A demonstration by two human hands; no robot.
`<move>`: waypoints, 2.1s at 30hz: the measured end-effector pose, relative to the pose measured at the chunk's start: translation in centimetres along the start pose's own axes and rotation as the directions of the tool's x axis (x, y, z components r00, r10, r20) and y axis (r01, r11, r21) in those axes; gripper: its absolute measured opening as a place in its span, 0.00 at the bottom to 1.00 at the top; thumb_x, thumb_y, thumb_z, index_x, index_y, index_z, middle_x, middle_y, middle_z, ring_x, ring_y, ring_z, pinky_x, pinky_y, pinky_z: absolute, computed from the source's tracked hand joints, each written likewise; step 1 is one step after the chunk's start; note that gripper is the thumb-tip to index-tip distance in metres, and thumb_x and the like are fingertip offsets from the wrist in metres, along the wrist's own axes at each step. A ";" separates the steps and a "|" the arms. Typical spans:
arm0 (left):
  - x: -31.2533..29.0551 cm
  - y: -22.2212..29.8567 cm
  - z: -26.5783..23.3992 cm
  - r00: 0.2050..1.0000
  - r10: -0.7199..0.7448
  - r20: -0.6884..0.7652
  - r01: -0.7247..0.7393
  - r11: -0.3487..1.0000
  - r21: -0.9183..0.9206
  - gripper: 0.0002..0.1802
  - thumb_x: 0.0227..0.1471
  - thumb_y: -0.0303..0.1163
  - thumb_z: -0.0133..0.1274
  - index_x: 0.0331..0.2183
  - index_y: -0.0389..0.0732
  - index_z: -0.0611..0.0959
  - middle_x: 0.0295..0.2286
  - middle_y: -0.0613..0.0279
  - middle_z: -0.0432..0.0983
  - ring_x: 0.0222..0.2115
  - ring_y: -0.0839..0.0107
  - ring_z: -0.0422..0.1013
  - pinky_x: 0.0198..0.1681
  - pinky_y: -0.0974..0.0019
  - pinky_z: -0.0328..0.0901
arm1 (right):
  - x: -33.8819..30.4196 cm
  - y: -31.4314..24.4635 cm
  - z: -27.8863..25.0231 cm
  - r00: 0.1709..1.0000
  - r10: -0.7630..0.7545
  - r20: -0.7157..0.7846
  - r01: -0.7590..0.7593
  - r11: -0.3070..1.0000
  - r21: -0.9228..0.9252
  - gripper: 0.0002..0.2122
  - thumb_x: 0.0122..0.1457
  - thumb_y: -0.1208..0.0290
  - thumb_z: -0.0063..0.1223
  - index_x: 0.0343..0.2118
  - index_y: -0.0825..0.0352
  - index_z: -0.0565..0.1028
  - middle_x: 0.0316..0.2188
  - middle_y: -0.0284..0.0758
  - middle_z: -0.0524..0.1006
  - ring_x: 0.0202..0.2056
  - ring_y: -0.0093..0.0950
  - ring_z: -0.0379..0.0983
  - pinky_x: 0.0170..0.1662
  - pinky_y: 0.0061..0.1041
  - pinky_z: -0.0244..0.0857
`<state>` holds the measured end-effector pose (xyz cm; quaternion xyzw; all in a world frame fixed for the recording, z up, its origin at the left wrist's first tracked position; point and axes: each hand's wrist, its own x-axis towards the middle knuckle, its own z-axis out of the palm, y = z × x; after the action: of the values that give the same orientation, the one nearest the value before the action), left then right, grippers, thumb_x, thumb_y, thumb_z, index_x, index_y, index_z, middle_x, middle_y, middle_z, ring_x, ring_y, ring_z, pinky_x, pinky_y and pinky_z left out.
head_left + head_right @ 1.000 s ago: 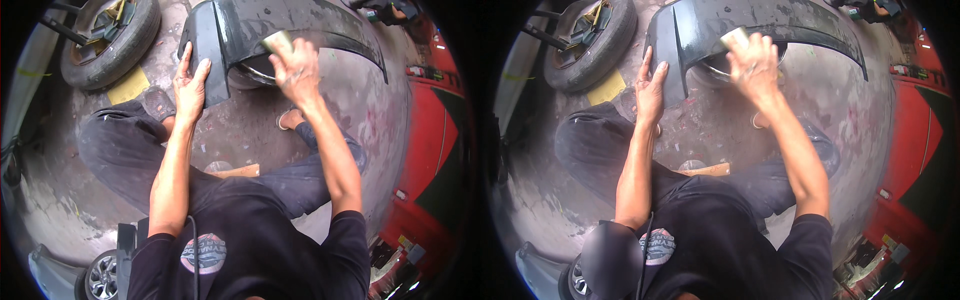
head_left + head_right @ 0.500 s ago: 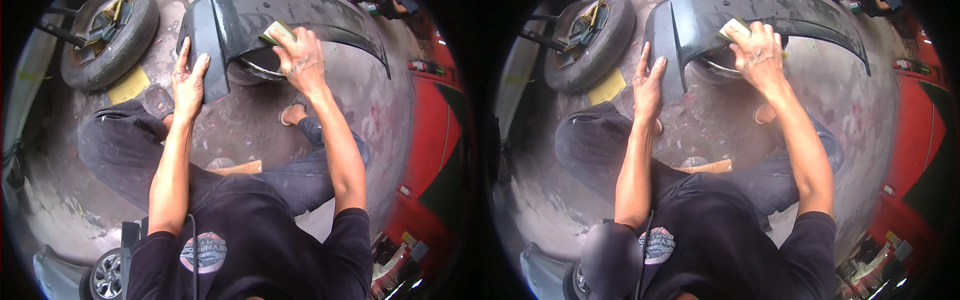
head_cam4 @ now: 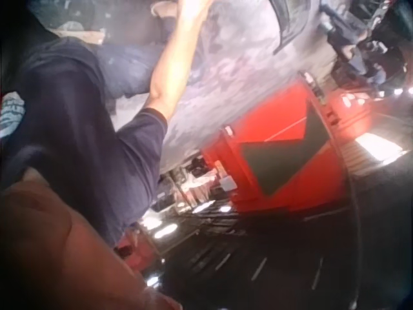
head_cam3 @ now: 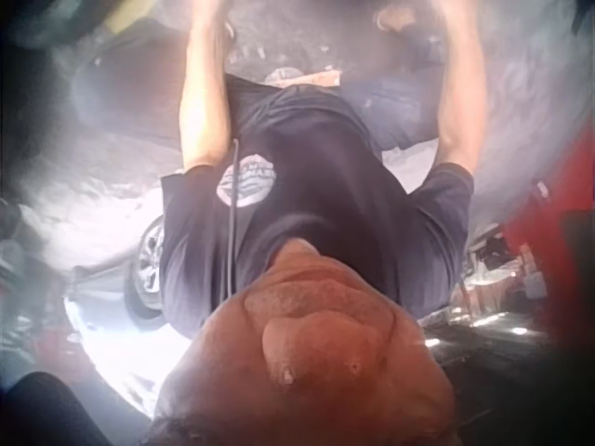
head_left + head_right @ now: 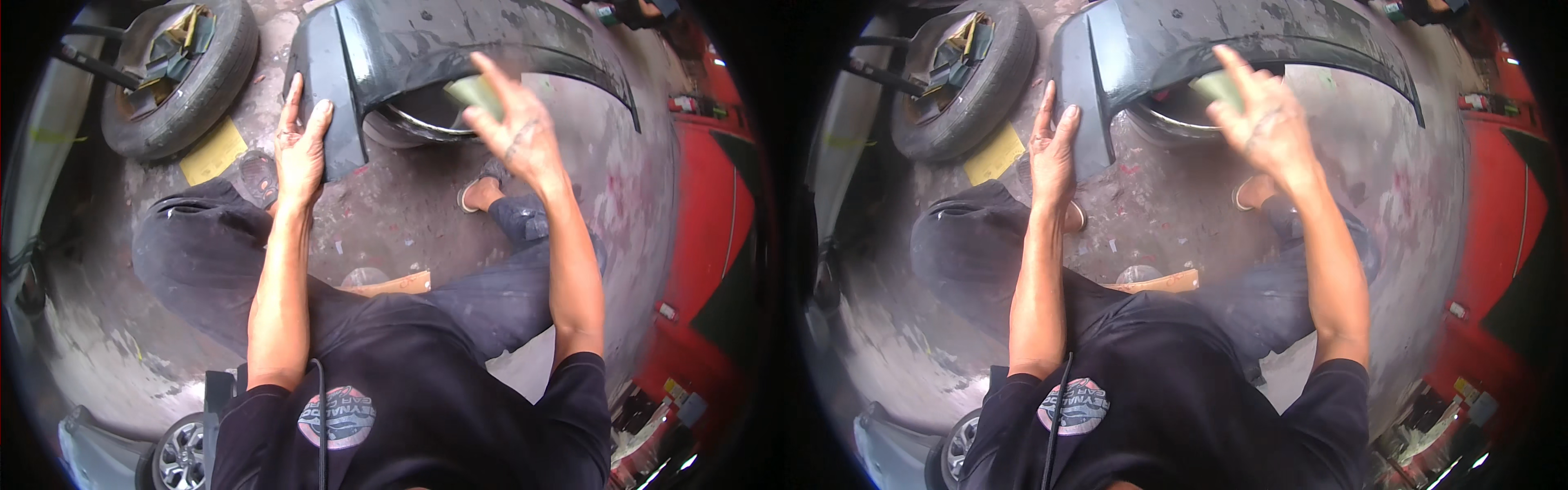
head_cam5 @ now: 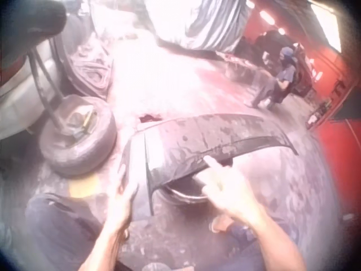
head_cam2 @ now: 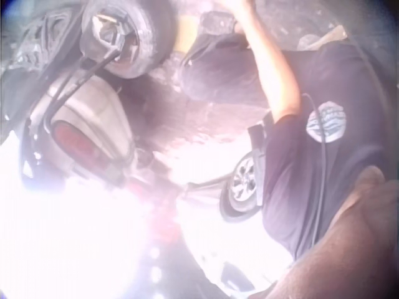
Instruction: The person sits on the floor and sands a black plastic car part, likely a bumper or trim, using a sanding block. They repeatedly dip the block into a bucket of water and scrub the surface of the part, flipping it over to work on different sections.
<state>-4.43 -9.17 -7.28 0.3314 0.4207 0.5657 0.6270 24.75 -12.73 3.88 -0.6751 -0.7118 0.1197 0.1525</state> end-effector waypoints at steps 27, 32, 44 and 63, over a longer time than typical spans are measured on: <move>-1.0 3.0 -4.0 0.993 -0.106 -0.043 0.110 0.990 0.085 0.39 0.66 0.28 0.60 0.73 0.43 0.64 0.62 0.54 0.73 0.56 0.70 0.74 0.60 0.66 0.69 | -0.3 -8.6 5.3 0.894 -0.111 0.433 0.087 0.993 0.075 0.50 0.53 0.61 0.60 0.77 0.69 0.46 0.28 0.56 0.82 0.33 0.55 0.82 0.45 0.50 0.74; -1.1 3.0 -3.7 0.995 -0.088 -0.037 0.091 0.993 0.075 0.39 0.66 0.28 0.61 0.73 0.42 0.65 0.61 0.54 0.73 0.55 0.70 0.74 0.60 0.66 0.69 | 1.8 -7.5 5.1 0.933 -0.030 0.360 0.028 1.000 0.011 0.50 0.53 0.60 0.61 0.77 0.65 0.48 0.30 0.57 0.83 0.36 0.55 0.82 0.46 0.49 0.75; -1.1 3.1 -3.6 0.992 -0.113 -0.054 0.115 0.993 0.034 0.39 0.66 0.26 0.60 0.72 0.39 0.65 0.61 0.52 0.74 0.55 0.71 0.74 0.60 0.67 0.70 | 1.6 -9.5 4.0 0.891 -0.060 0.450 0.057 0.998 0.020 0.49 0.52 0.57 0.61 0.76 0.69 0.53 0.34 0.58 0.82 0.41 0.55 0.81 0.50 0.48 0.73; -0.5 2.6 -4.2 0.996 -0.088 -0.017 0.089 0.994 0.069 0.37 0.69 0.33 0.57 0.73 0.43 0.63 0.56 0.54 0.78 0.48 0.68 0.80 0.50 0.65 0.78 | 1.1 -8.7 4.0 0.920 -0.073 0.384 0.087 0.996 -0.019 0.47 0.53 0.61 0.64 0.76 0.63 0.56 0.30 0.52 0.84 0.35 0.50 0.84 0.45 0.45 0.77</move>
<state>-9.29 -9.58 -6.67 0.3304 0.4588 0.5247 0.6364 15.14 -11.98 3.53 -0.6116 -0.7569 0.2301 0.0034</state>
